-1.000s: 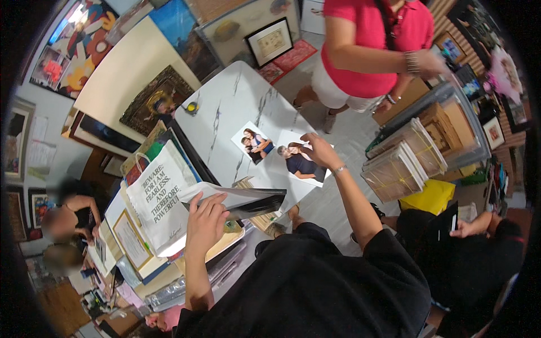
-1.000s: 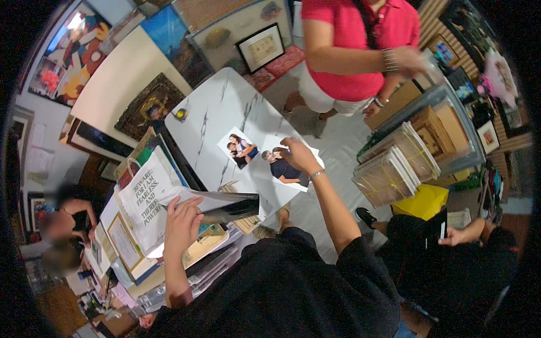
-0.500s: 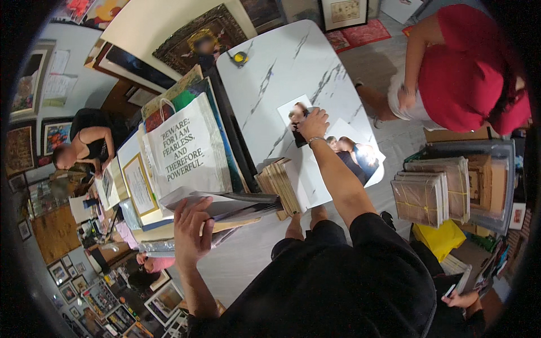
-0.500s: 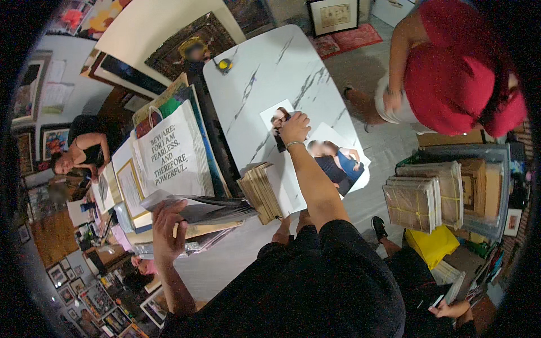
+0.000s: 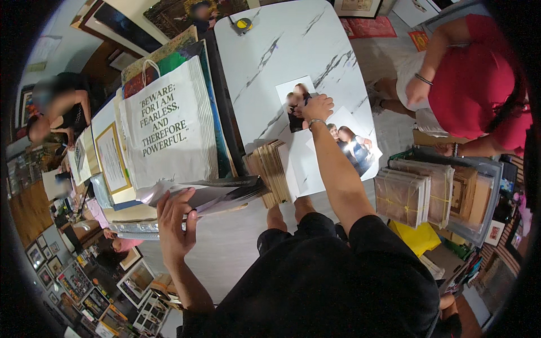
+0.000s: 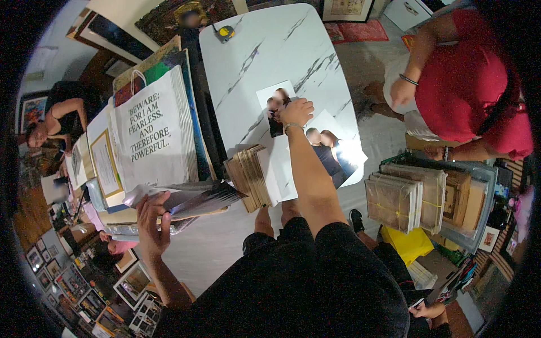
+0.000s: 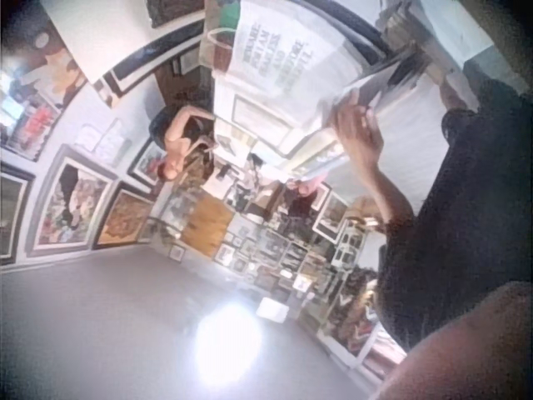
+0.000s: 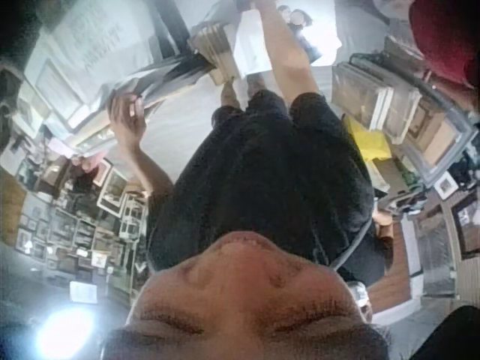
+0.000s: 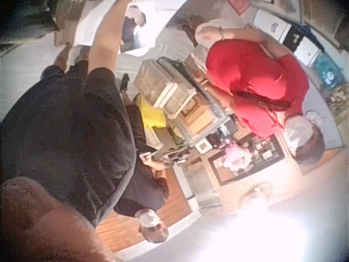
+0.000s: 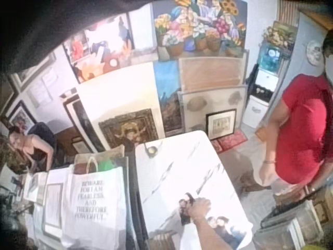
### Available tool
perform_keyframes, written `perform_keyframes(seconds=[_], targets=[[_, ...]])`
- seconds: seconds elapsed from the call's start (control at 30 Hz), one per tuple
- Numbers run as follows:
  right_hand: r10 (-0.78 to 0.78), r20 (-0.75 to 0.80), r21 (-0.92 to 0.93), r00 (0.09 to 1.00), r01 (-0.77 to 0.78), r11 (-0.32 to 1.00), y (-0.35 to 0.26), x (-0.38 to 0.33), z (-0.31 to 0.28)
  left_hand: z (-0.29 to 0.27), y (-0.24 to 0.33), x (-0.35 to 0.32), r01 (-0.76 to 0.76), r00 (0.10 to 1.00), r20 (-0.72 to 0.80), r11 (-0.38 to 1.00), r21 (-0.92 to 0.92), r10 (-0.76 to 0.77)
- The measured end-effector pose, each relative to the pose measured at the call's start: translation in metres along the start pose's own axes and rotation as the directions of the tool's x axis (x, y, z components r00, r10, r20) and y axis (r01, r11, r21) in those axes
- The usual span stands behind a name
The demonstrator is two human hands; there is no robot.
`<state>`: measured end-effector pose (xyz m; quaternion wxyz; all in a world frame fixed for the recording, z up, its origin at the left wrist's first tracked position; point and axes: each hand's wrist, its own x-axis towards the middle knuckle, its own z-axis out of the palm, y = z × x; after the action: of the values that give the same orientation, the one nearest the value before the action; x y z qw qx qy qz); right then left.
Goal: The person handles a black photo album and a printed photograph, places the photo into the album, and closes it. The person then moves to a table and tapes a cardboard sheet to a red folder-like object.
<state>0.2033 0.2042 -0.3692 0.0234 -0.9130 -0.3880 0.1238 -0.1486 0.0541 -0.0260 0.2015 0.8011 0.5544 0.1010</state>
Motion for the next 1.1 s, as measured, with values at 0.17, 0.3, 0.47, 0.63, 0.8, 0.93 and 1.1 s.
perform_keyframes(seconds=[0.17,0.3,0.47,0.63,0.8,0.93,1.1], targets=[[-0.084,0.221,0.114,0.972,0.06,0.992,0.006,0.008,-0.012,-0.007,-0.008,-0.007,-0.024,1.0,-0.02,1.0,-0.011,0.024],[-0.263,0.209,0.465,0.942,0.141,0.874,0.012,0.003,-0.01,-0.022,-0.011,-0.012,-0.05,0.999,0.006,0.999,0.02,0.05],[-0.309,0.075,0.565,0.948,0.215,0.797,0.04,0.036,0.032,-0.031,-0.007,-0.009,-0.129,0.991,0.033,0.989,0.075,0.127],[-0.407,0.092,0.682,0.909,0.241,0.691,0.058,0.047,0.028,-0.039,0.005,-0.017,-0.237,0.971,0.068,0.945,0.224,0.227],[-0.354,0.26,0.888,0.898,-0.078,0.454,0.06,0.0,-0.019,-0.045,0.016,-0.043,-0.281,0.957,0.02,0.903,0.326,0.29],[-0.336,0.167,0.986,0.927,-0.152,0.071,0.09,-0.042,-0.057,-0.057,0.018,-0.04,-0.3,0.954,0.084,0.927,0.224,0.289],[-0.226,-0.002,0.969,0.974,-0.053,-0.24,0.083,-0.151,-0.223,-0.073,0.02,-0.016,-0.33,0.904,0.3,0.943,0.039,0.304]])
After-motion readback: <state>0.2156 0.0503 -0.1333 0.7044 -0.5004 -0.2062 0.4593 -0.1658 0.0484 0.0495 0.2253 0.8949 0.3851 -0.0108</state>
